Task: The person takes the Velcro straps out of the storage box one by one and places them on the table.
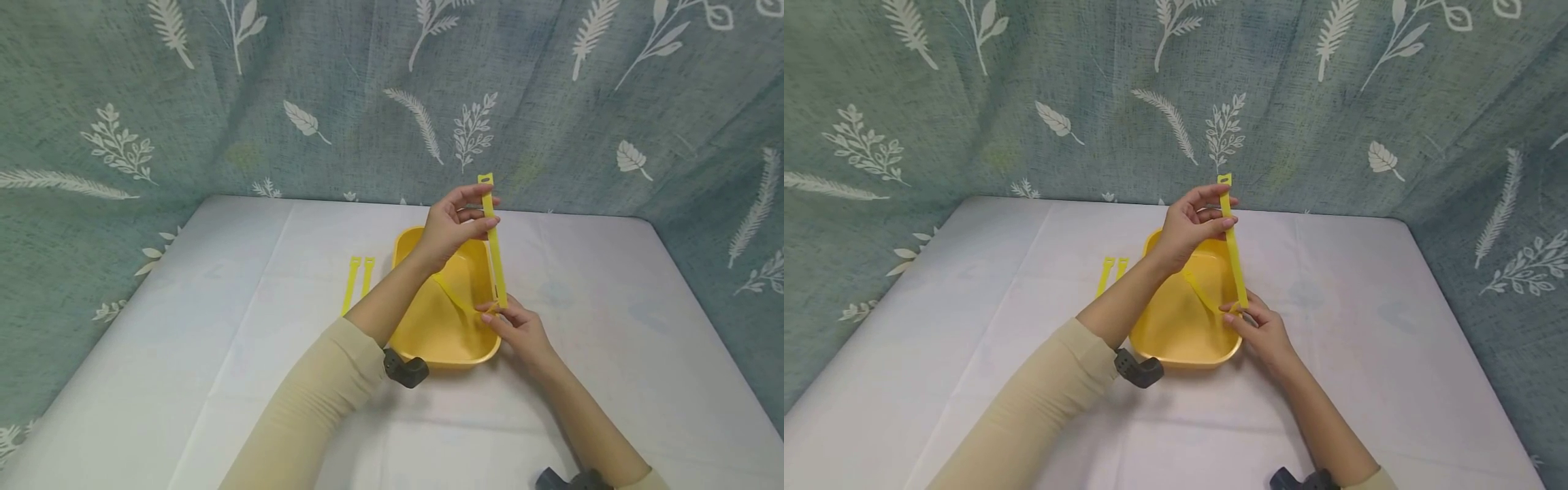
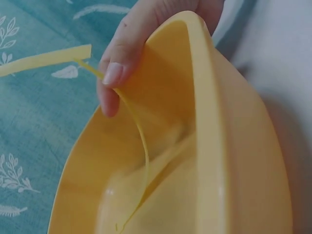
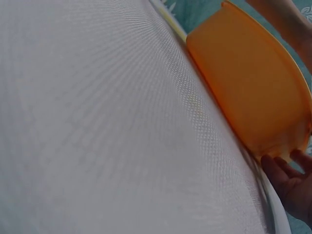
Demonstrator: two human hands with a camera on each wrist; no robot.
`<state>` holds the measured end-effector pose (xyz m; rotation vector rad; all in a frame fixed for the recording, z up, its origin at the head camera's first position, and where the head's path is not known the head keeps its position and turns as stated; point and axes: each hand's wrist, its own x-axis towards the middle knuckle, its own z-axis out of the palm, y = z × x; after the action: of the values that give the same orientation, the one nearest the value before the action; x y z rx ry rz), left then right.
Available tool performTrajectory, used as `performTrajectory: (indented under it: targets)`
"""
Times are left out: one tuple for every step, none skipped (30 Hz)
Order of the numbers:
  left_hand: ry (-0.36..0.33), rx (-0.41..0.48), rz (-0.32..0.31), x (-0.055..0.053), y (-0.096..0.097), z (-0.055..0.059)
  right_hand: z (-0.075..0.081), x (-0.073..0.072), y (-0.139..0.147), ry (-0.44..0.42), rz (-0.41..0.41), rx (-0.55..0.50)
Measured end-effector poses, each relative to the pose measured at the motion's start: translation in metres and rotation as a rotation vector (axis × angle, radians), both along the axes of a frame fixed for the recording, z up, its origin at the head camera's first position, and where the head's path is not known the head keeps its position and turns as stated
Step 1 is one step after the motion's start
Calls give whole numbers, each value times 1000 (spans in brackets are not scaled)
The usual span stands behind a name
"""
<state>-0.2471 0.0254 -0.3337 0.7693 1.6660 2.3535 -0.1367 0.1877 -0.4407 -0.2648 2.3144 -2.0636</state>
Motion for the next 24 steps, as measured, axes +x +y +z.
performTrajectory:
  targets:
    - [3, 0, 2, 0, 0, 1, 0, 0, 0, -4, -4, 3]
    - [7, -1, 6, 0, 0, 1, 0, 0, 0, -13, -9, 8]
    - [12, -2, 10, 0, 0, 2, 1, 0, 1, -21, -19, 14]
    - [17, -2, 11, 0, -1, 4, 1, 0, 1, -31, -26, 20]
    - [22, -2, 13, 0, -1, 5, 1, 0, 1, -43, -36, 26]
    - [29, 0, 16, 0, -2, 7, 1, -1, 2, -57, -46, 30]
    - [33, 6, 20, 0, -2, 9, 2, -1, 2, -69, -56, 30]
    - [37, 15, 27, 0, -3, 11, 2, 0, 2, -80, -59, 25]
    - [37, 24, 35, 0, -5, 14, 2, 0, 2, -82, -58, 21]
    - [36, 36, 40, -1, -6, 17, 3, 0, 2, -76, -50, 15]
    - [37, 43, 48, -1, -8, 19, 3, 0, 2, -71, -47, 12]
    - [34, 52, 54, -2, -10, 22, 3, 0, 2, -70, -43, 18]
    - [33, 55, 59, -2, -12, 24, 4, 0, 2, -66, -38, 24]
    - [34, 53, 64, -3, -14, 25, 4, 0, 2, -63, -35, 30]
    - [29, 50, 65, -4, -16, 26, 4, 0, 2, -57, -33, 42]
    - [28, 46, 67, -4, -18, 26, 4, 0, 1, -57, -31, 49]
    - [28, 42, 69, -5, -20, 26, 5, -1, 1, -63, -32, 62]
    - [28, 38, 75, -6, -22, 26, 5, -1, 0, -67, -29, 69]
    - [30, 34, 80, -7, -24, 26, 6, 0, 0, -65, -24, 67]
    - [32, 31, 85, -7, -27, 26, 6, -1, -1, -64, -19, 66]
    - [32, 30, 88, -8, -30, 26, 7, 0, -1, -64, -13, 68]
    - [36, 25, 93, -9, -33, 26, 7, 0, -2, -65, -6, 64]
    - [39, 18, 96, -9, -37, 26, 8, 1, -2, -67, -1, 69]
    - [38, 12, 100, -10, -40, 26, 9, 1, -2, -72, 3, 69]
